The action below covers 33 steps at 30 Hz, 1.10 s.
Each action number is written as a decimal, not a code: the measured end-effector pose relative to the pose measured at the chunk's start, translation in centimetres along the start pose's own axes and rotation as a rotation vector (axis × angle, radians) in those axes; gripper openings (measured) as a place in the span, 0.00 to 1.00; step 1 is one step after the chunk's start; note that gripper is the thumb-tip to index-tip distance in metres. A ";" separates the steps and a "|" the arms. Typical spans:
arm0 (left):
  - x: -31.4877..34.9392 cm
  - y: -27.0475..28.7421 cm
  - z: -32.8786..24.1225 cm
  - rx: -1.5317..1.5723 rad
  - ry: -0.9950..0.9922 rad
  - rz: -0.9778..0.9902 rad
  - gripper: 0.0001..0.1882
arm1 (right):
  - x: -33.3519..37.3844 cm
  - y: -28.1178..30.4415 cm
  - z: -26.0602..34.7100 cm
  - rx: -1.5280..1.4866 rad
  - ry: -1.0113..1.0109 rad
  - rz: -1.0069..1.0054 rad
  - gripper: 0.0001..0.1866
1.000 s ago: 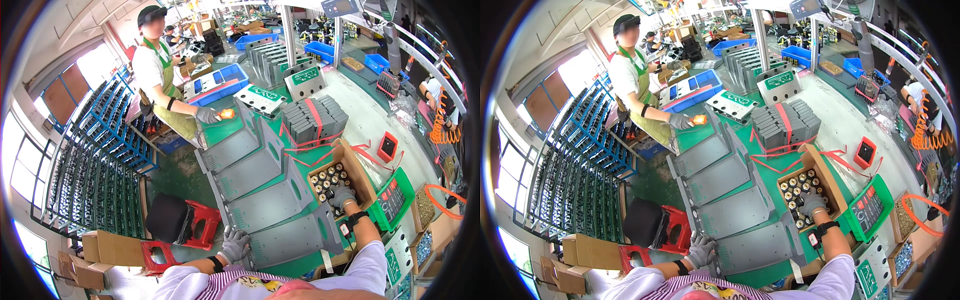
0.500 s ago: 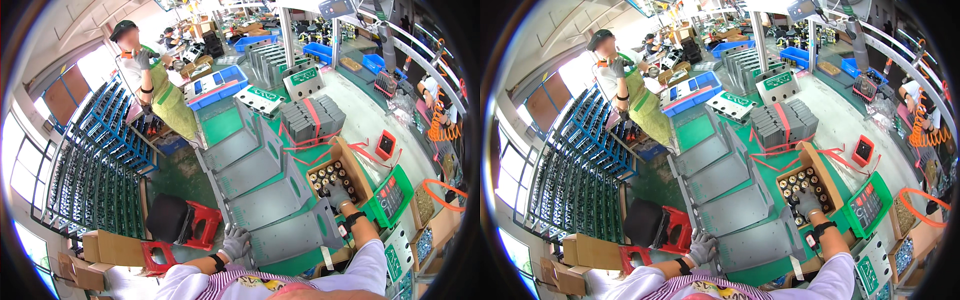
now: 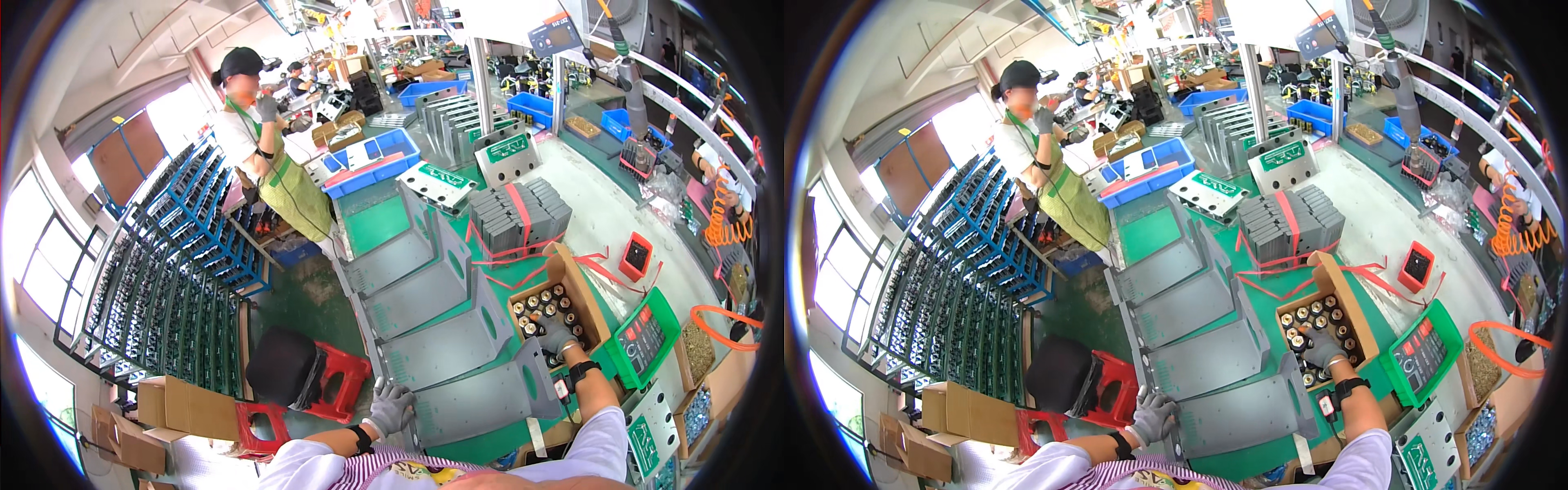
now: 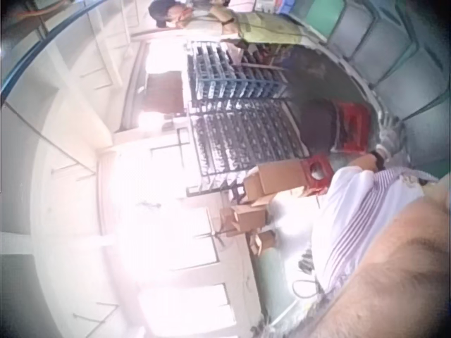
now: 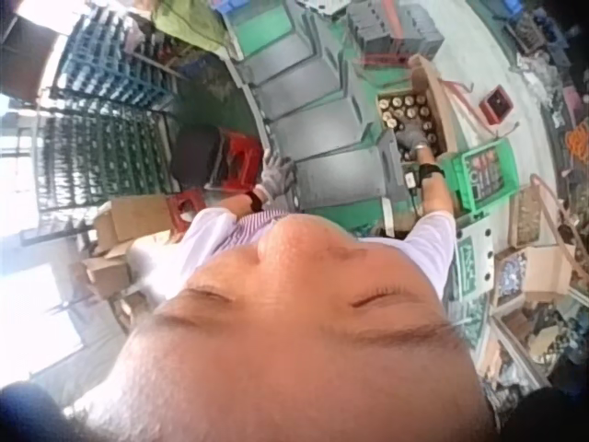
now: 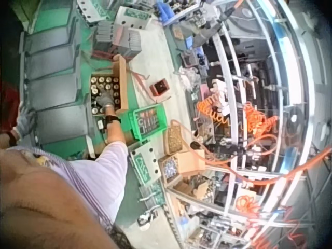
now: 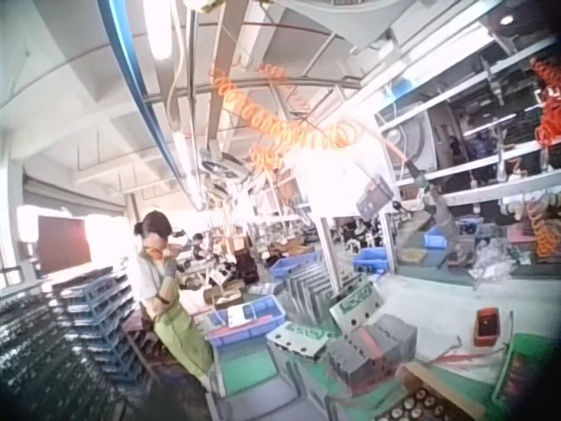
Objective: Manually assemble and secure components onto metal inverter chassis frames using screws and a power driver.
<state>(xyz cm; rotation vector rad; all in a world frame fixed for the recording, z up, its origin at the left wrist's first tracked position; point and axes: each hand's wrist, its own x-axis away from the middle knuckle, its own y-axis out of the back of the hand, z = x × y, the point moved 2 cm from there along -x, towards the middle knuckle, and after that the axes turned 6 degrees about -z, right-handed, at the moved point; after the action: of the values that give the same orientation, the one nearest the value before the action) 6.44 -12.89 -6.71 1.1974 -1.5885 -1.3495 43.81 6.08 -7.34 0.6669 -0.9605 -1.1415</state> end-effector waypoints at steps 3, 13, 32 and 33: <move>0.1 0.0 0.0 0.027 -0.004 -0.041 0.15 | 0.2 -0.1 -0.2 -0.005 -0.001 0.043 0.31; -0.1 -0.2 -0.1 0.024 -0.007 -0.052 0.14 | 1.9 -1.2 0.4 0.078 -0.037 -0.114 0.30; 0.3 -0.2 0.2 0.054 -0.014 -0.065 0.14 | 0.8 -1.8 -1.5 -0.579 -0.061 -0.292 0.27; 0.3 -0.1 0.3 0.048 0.014 -0.075 0.14 | 0.9 -1.5 -1.9 -0.616 -0.066 -0.338 0.28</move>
<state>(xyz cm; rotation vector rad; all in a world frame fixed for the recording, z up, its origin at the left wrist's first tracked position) 6.13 -13.09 -6.90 1.3038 -1.5885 -1.3535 44.90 4.76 -9.18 0.2911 -0.5061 -1.6699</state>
